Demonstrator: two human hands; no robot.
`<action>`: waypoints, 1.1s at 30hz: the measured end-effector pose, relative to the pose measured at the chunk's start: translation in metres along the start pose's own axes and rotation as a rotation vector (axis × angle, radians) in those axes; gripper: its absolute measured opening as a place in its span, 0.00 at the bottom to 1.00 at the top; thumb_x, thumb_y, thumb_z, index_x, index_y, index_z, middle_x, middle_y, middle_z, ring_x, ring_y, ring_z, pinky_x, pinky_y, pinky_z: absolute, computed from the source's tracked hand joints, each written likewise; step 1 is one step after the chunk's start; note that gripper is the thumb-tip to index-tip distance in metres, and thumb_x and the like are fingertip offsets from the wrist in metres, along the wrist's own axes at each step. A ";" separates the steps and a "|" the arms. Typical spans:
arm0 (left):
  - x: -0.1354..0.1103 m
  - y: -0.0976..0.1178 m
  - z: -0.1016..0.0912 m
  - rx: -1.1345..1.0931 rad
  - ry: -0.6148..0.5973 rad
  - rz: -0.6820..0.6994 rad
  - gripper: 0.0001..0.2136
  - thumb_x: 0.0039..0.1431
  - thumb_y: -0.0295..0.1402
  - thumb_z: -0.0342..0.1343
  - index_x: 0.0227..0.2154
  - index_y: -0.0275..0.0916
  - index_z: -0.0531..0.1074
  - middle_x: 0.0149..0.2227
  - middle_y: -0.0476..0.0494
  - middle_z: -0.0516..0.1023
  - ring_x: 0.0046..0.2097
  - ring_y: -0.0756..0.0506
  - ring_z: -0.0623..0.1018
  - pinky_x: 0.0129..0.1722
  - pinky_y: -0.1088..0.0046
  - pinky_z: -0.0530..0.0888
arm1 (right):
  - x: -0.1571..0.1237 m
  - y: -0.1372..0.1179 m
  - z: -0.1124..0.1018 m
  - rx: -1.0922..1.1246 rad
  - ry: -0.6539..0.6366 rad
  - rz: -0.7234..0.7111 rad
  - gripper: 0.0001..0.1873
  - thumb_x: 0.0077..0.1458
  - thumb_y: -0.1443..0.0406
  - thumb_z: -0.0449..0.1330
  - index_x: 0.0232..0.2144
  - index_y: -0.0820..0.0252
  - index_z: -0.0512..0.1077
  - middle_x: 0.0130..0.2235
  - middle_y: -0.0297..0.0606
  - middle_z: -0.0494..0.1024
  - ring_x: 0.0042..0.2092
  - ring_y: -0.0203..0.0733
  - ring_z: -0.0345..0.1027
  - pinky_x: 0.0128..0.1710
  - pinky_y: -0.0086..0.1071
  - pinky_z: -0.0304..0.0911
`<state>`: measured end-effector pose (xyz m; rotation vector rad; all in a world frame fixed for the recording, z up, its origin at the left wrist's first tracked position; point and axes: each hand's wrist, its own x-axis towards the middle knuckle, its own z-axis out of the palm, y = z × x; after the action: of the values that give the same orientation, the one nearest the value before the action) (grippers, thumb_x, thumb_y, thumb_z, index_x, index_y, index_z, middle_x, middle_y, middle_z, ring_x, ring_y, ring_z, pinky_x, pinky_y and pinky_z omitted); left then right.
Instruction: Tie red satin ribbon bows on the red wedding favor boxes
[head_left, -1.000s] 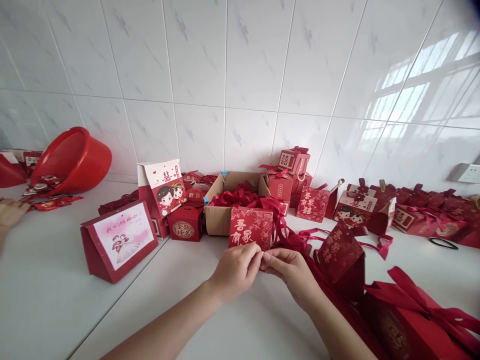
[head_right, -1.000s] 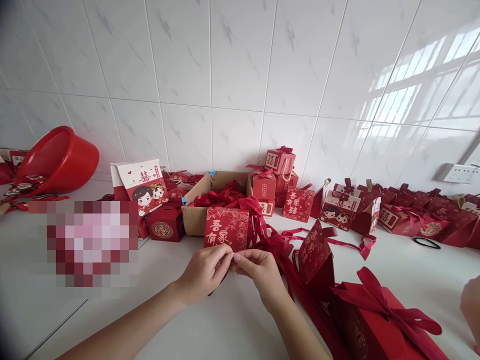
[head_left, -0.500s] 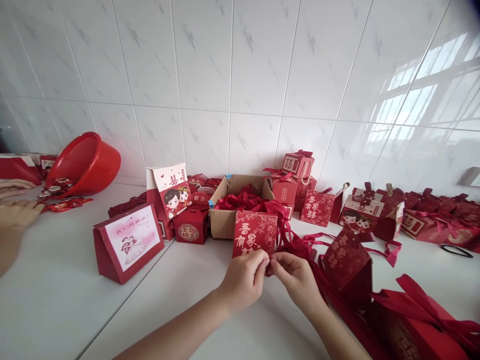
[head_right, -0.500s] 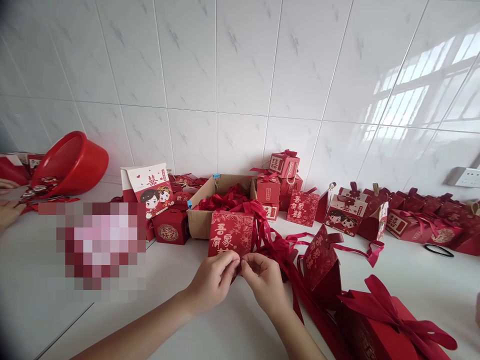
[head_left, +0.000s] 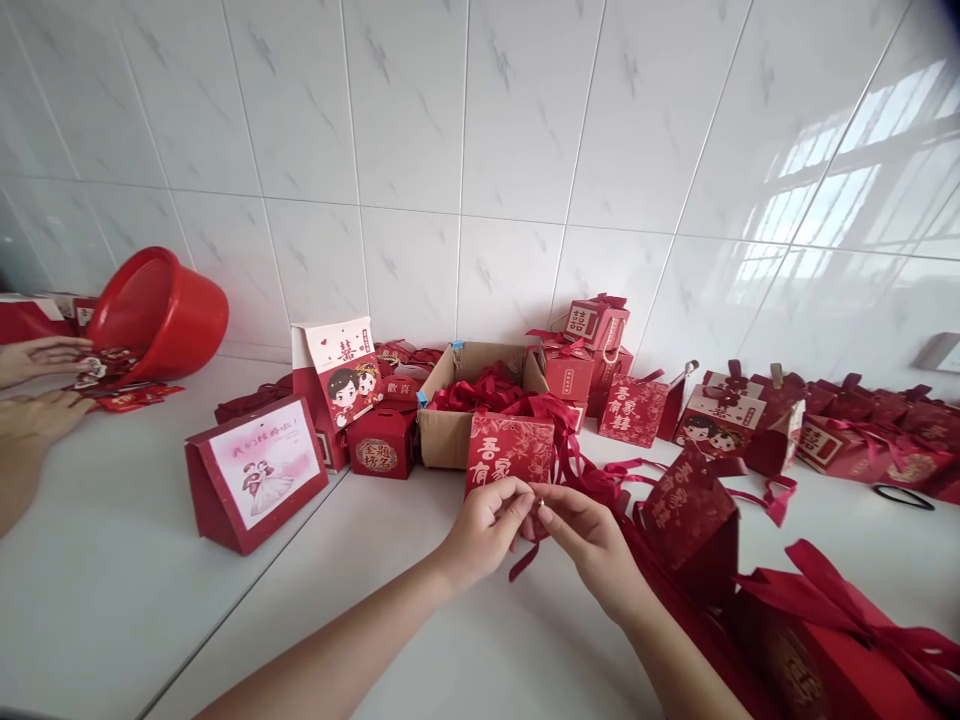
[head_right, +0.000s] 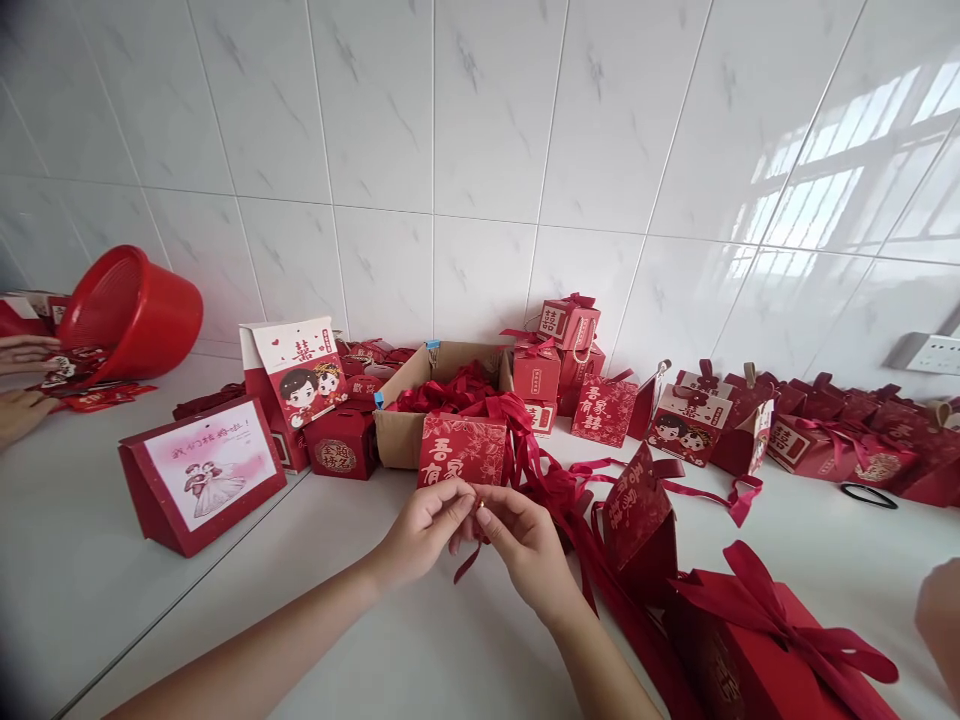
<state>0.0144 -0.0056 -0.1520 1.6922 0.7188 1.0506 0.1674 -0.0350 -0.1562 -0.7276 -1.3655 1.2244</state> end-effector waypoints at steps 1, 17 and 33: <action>0.000 0.000 0.000 -0.006 0.004 -0.001 0.18 0.60 0.48 0.49 0.27 0.36 0.66 0.22 0.51 0.67 0.23 0.53 0.67 0.23 0.78 0.66 | 0.000 0.001 -0.001 0.008 0.012 0.001 0.13 0.54 0.58 0.63 0.41 0.56 0.76 0.31 0.36 0.77 0.34 0.38 0.70 0.38 0.33 0.69; -0.006 0.008 0.003 0.098 0.069 -0.002 0.16 0.62 0.45 0.48 0.28 0.37 0.66 0.17 0.55 0.61 0.20 0.54 0.62 0.19 0.79 0.61 | 0.001 0.002 -0.002 0.000 0.093 -0.032 0.09 0.50 0.60 0.66 0.36 0.55 0.79 0.40 0.38 0.77 0.40 0.40 0.72 0.40 0.31 0.70; 0.022 0.000 -0.045 0.464 0.746 0.229 0.16 0.53 0.41 0.58 0.41 0.39 0.65 0.44 0.39 0.71 0.48 0.40 0.71 0.50 0.60 0.68 | 0.004 0.011 -0.003 -0.199 0.233 -0.154 0.15 0.52 0.55 0.63 0.35 0.61 0.75 0.34 0.41 0.77 0.36 0.41 0.71 0.35 0.34 0.68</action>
<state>-0.0158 0.0316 -0.1391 1.7806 1.3443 1.8237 0.1670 -0.0278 -0.1658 -0.8593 -1.3328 0.8622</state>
